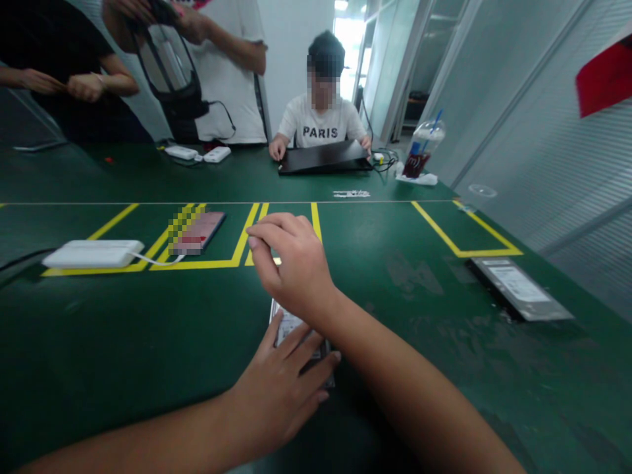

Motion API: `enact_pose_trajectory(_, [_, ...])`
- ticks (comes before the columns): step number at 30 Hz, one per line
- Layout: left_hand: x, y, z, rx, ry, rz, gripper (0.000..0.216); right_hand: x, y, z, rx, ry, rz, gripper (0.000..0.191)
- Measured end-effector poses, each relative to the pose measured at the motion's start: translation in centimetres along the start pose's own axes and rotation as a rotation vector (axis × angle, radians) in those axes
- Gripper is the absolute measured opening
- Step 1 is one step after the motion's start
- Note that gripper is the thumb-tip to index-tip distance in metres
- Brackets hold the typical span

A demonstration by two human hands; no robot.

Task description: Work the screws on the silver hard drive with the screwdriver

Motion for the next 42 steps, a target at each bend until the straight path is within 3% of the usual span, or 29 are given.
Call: enact_pose_trajectory(42, [0.49, 0.21, -0.05, 0.000, -0.020, 0.007, 0.044, 0.16, -0.23, -0.17, 0.048, -0.015, -0.028, 0.008])
Point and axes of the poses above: each hand's wrist, its own z-axis towards the middle knuckle, its own x-axis out of the palm, y = z × x, the point moved 2 cm from there along z, towards the middle knuckle, and after that the axes turned 13 degrees about -z, right-handed, at the moved point
